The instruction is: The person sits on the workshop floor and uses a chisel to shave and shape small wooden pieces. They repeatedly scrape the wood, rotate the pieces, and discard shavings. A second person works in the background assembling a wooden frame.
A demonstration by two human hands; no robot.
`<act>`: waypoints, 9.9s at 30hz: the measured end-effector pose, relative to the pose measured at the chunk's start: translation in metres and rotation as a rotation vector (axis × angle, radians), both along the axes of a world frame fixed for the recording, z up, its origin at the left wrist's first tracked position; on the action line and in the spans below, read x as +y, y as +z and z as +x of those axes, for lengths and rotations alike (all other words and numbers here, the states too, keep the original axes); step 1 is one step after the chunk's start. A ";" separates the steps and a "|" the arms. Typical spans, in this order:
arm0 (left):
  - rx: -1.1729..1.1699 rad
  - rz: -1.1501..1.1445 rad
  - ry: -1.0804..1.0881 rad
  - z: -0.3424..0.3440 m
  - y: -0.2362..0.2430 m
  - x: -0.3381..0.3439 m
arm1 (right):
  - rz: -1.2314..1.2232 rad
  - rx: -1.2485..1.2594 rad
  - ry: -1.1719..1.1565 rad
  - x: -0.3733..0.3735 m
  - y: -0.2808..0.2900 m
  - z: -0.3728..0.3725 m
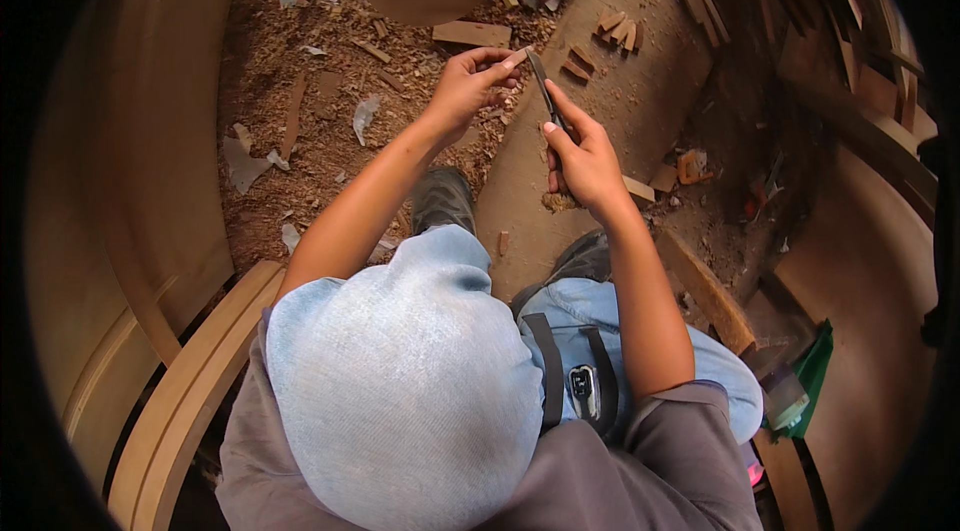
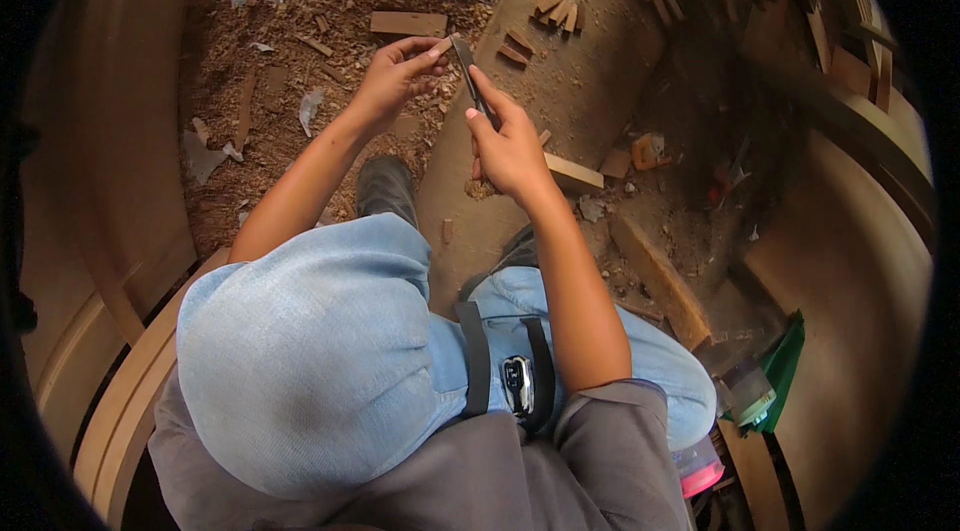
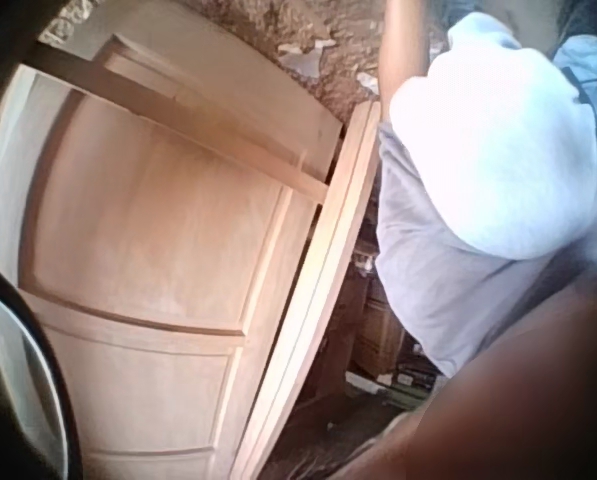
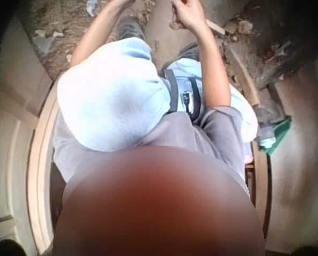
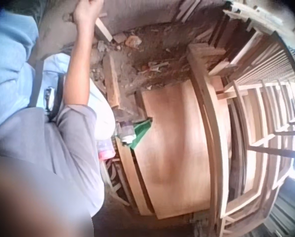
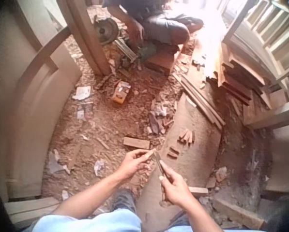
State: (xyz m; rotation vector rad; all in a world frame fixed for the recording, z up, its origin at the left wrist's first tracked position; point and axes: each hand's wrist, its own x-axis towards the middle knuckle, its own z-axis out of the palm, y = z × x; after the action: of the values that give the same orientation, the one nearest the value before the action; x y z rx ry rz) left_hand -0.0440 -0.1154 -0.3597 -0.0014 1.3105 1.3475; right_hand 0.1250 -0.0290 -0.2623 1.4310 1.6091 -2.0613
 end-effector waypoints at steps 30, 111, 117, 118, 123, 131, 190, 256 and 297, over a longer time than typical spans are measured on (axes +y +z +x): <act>0.086 0.098 0.257 -0.058 0.029 -0.041 | -0.169 0.335 0.071 0.006 -0.010 -0.012; 1.144 -0.060 -0.128 -0.028 0.055 -0.065 | 0.209 0.298 -0.738 0.019 -0.011 -0.084; 1.112 -0.154 0.171 -0.065 0.033 -0.068 | -0.150 0.308 -0.104 -0.010 -0.015 -0.026; 1.065 -0.198 0.141 -0.065 0.032 -0.063 | -0.192 0.280 -0.097 -0.022 -0.012 -0.029; 1.064 -0.156 0.087 -0.047 0.038 -0.048 | -0.270 0.203 -0.066 -0.034 -0.004 -0.058; 1.265 -0.098 -0.046 -0.050 0.040 -0.047 | -0.270 0.179 -0.148 -0.053 -0.007 -0.075; 0.403 0.100 0.205 -0.048 0.051 -0.045 | -0.162 0.392 0.010 -0.021 0.011 -0.055; 0.558 0.163 -0.246 -0.009 0.240 0.197 | 0.018 0.307 -0.228 0.185 0.169 0.050; 0.721 0.353 -0.215 0.020 0.237 0.216 | 0.046 0.578 -0.175 0.195 0.165 0.064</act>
State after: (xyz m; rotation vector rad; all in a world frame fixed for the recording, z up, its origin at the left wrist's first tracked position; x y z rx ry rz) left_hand -0.0236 0.1005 -0.1224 0.9146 1.5725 1.4268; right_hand 0.1892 0.1662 -0.0973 1.0735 1.7747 -2.7396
